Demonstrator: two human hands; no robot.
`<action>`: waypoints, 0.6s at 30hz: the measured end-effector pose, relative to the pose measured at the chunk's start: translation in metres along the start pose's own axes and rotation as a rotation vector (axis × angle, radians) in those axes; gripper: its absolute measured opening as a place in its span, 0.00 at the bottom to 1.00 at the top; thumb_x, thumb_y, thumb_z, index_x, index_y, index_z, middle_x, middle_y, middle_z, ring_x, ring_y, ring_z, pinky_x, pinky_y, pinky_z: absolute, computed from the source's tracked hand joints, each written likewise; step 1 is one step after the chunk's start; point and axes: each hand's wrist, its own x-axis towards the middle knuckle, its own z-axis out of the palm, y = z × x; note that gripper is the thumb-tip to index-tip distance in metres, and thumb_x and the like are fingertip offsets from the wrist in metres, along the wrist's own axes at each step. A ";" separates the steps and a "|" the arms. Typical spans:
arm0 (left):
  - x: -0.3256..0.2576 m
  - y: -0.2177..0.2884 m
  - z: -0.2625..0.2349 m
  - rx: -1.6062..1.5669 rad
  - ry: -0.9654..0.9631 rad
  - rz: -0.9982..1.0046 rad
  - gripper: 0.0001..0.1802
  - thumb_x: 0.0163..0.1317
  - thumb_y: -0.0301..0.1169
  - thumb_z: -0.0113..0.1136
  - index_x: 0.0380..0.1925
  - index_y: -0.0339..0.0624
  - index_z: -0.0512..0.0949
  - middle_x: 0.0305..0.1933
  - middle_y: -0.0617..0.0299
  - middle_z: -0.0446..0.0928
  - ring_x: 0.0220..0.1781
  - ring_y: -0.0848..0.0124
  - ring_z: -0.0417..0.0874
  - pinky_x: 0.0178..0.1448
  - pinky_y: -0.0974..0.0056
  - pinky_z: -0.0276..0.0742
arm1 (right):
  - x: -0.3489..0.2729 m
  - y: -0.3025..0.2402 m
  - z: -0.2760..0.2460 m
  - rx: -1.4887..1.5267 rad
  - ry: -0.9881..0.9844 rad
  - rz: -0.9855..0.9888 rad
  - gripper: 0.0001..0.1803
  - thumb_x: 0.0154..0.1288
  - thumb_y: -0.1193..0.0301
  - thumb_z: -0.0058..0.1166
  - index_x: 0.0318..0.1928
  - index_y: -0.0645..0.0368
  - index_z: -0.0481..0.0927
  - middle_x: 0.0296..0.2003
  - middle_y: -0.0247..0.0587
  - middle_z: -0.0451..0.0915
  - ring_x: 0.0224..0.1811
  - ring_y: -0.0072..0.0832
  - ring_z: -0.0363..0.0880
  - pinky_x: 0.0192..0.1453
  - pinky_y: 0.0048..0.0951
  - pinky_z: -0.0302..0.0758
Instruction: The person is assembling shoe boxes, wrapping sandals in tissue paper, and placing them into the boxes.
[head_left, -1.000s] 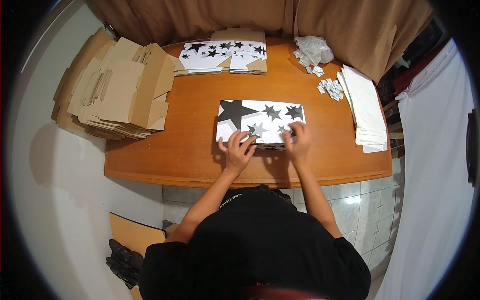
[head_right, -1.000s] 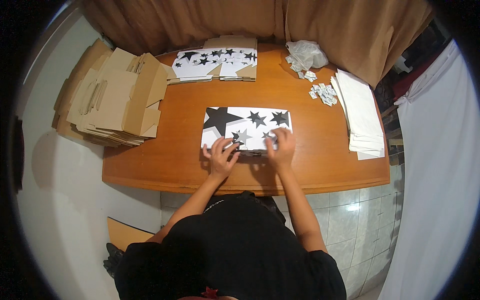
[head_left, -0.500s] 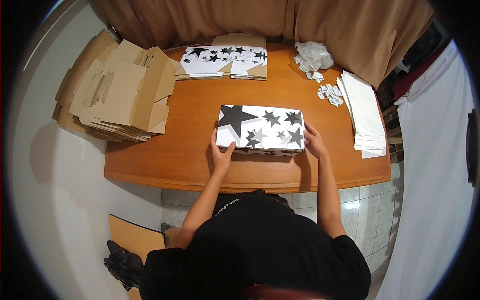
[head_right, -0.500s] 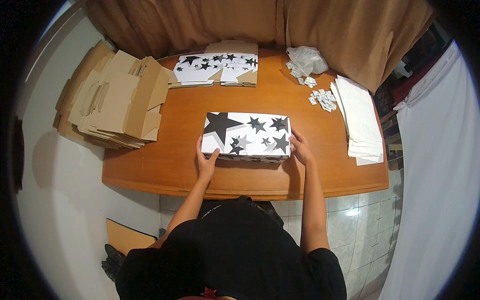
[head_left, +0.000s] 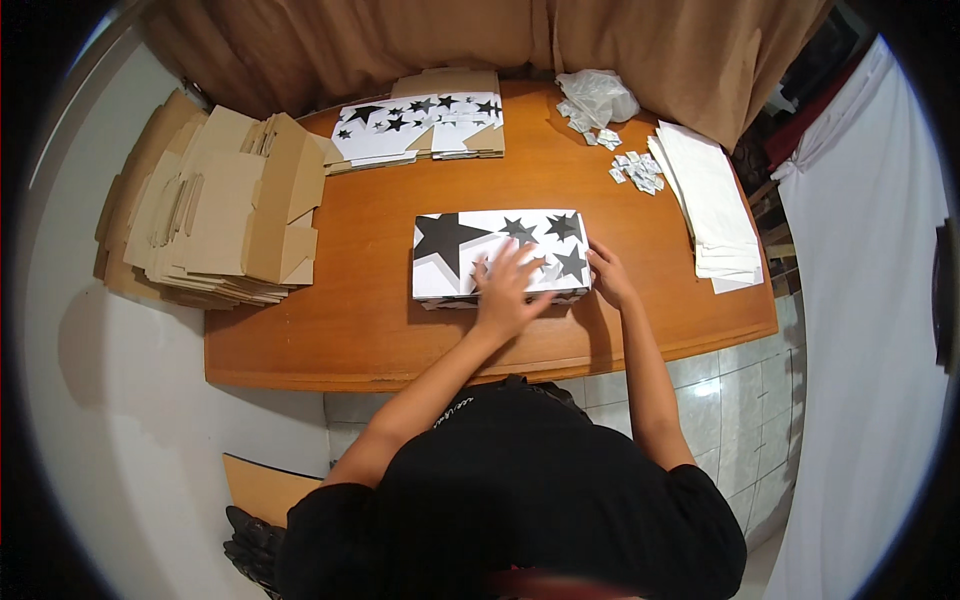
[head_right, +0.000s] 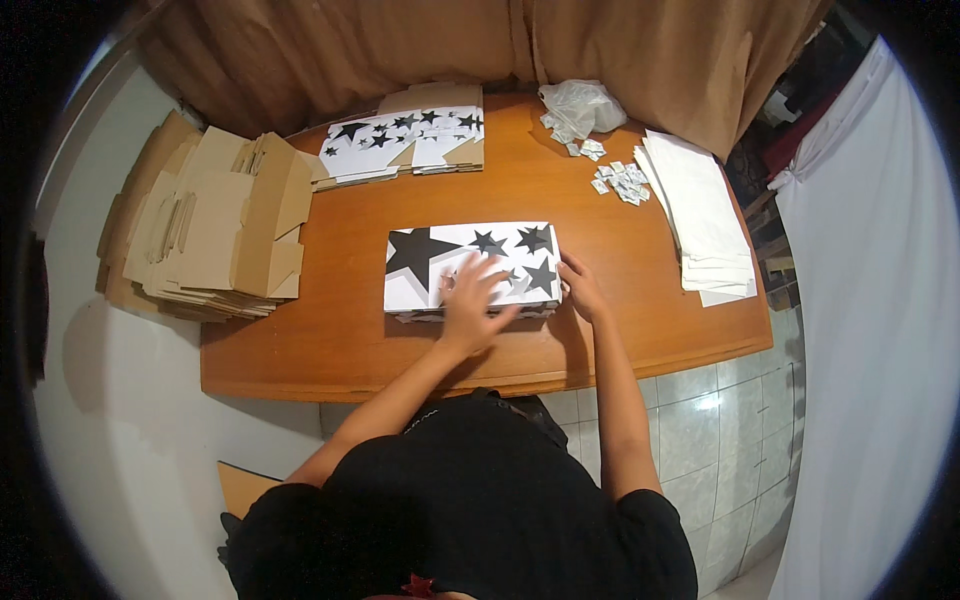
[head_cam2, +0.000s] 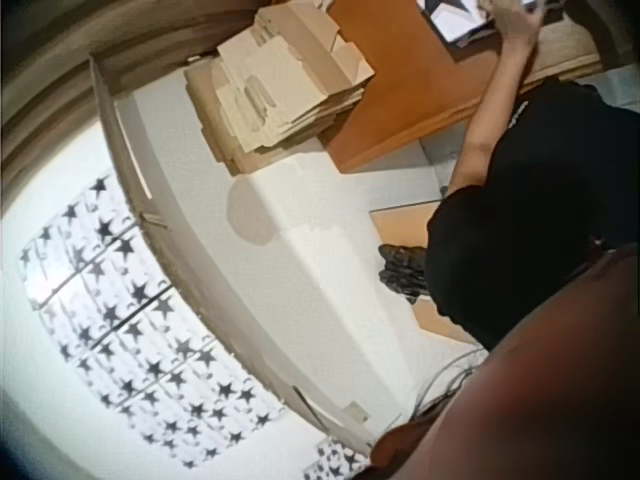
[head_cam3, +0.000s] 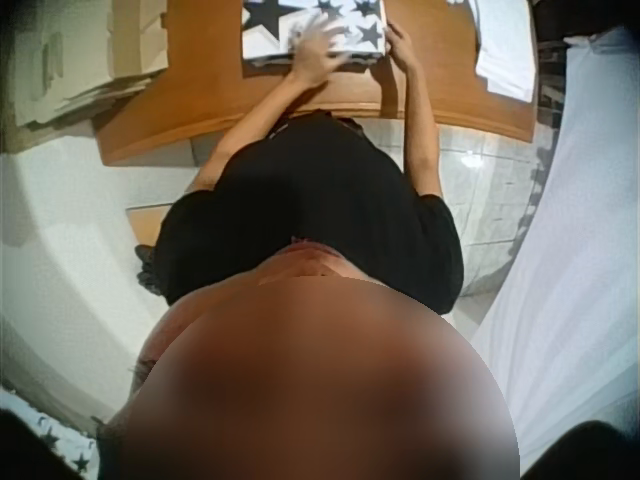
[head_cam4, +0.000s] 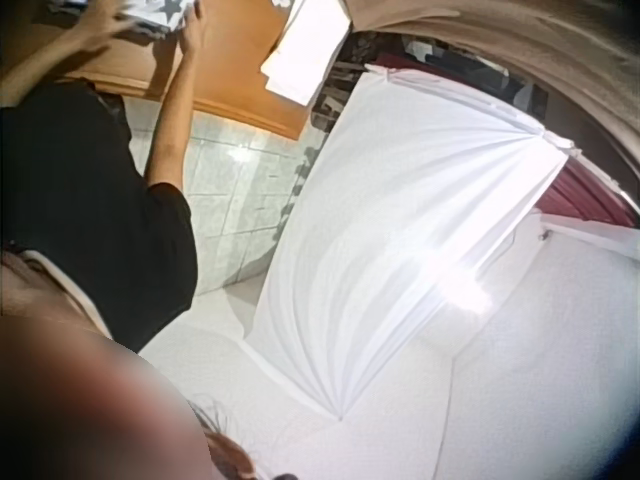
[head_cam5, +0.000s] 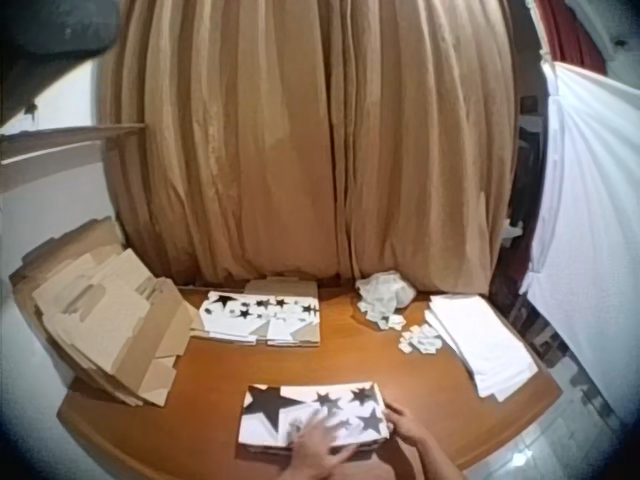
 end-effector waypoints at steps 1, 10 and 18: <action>0.012 0.009 0.012 0.007 -0.051 0.094 0.32 0.45 0.49 0.63 0.50 0.48 0.72 0.62 0.61 0.63 0.68 0.57 0.55 0.65 0.38 0.41 | -0.003 -0.001 0.005 0.078 0.008 0.007 0.24 0.65 0.69 0.46 0.61 0.57 0.63 0.51 0.32 0.71 0.42 0.16 0.69 0.36 0.18 0.67; 0.031 0.015 0.051 0.080 -0.214 0.053 0.40 0.41 0.55 0.64 0.55 0.48 0.70 0.64 0.52 0.60 0.66 0.46 0.55 0.63 0.31 0.35 | -0.011 -0.002 0.011 0.103 0.105 0.060 0.22 0.66 0.69 0.44 0.60 0.57 0.66 0.40 0.30 0.74 0.38 0.17 0.68 0.36 0.19 0.67; 0.030 0.002 0.061 0.205 -0.171 0.247 0.36 0.49 0.53 0.59 0.56 0.47 0.69 0.62 0.49 0.62 0.62 0.41 0.60 0.58 0.34 0.53 | -0.015 -0.017 0.024 0.037 0.110 0.034 0.23 0.65 0.70 0.46 0.59 0.62 0.65 0.50 0.36 0.73 0.46 0.21 0.70 0.48 0.23 0.68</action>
